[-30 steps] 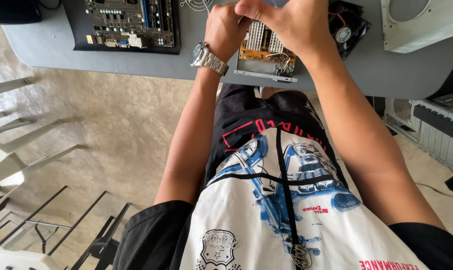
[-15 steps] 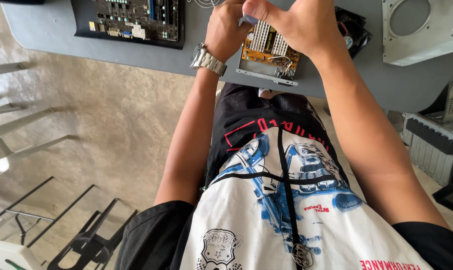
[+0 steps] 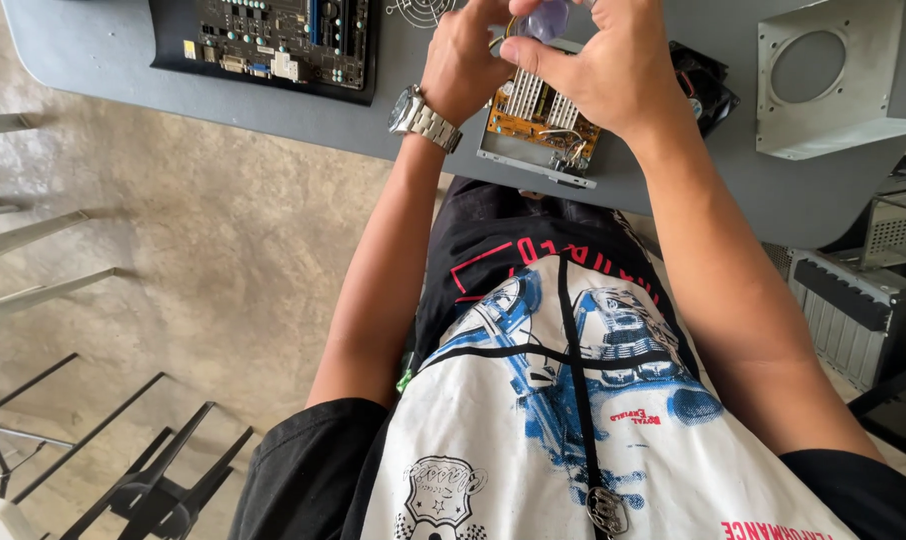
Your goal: Disassemble a computer power supply unit and clean its internal components with a brush
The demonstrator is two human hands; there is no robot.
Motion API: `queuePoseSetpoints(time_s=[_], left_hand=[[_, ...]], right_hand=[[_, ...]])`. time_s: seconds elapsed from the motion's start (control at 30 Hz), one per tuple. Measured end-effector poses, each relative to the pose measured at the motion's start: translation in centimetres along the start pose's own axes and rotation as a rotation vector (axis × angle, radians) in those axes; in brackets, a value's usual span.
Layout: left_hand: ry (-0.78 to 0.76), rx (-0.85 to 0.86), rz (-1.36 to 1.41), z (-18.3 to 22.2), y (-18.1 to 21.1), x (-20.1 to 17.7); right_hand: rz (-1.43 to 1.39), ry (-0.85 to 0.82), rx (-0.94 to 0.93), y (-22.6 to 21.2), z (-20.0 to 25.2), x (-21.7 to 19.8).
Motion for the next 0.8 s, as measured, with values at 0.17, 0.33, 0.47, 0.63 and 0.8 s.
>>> queuePoseSetpoints(time_s=[0.17,0.33,0.47,0.63,0.8], left_hand=[[-0.03,-0.149,-0.008,-0.3,-0.6,0.2],[-0.17,-0.005,-0.055,-0.9,0.6,1.7],[-0.229,0.066,-0.021,-0.5,0.5,2.0],[-0.053,0.14,-0.162,-0.6,0.0,2.1],[-0.104,0.1,-0.152,-0.6,-0.6,2.2]], right_hand=[[0.114,0.0,0.074,1.7,0.6,0.3],[0.018,-0.05,0.087,-0.8,-0.6,0.7],[-0.02,-0.051,0.112,0.3,-0.3,0.8],[-0.032,-0.047,0.152,0.6,0.0,1.5],[0.014,-0.014,0.164,1.3,0.3,2.3]])
Point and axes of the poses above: each hand's wrist, its own z-axis away from the middle knuckle, its own x-axis out of the palm, y = z × x, the point moved 10 cm from there along -z, towards the middle knuckle, and after that the axes turned 5 degrees about -y, right-handed, at the moved point
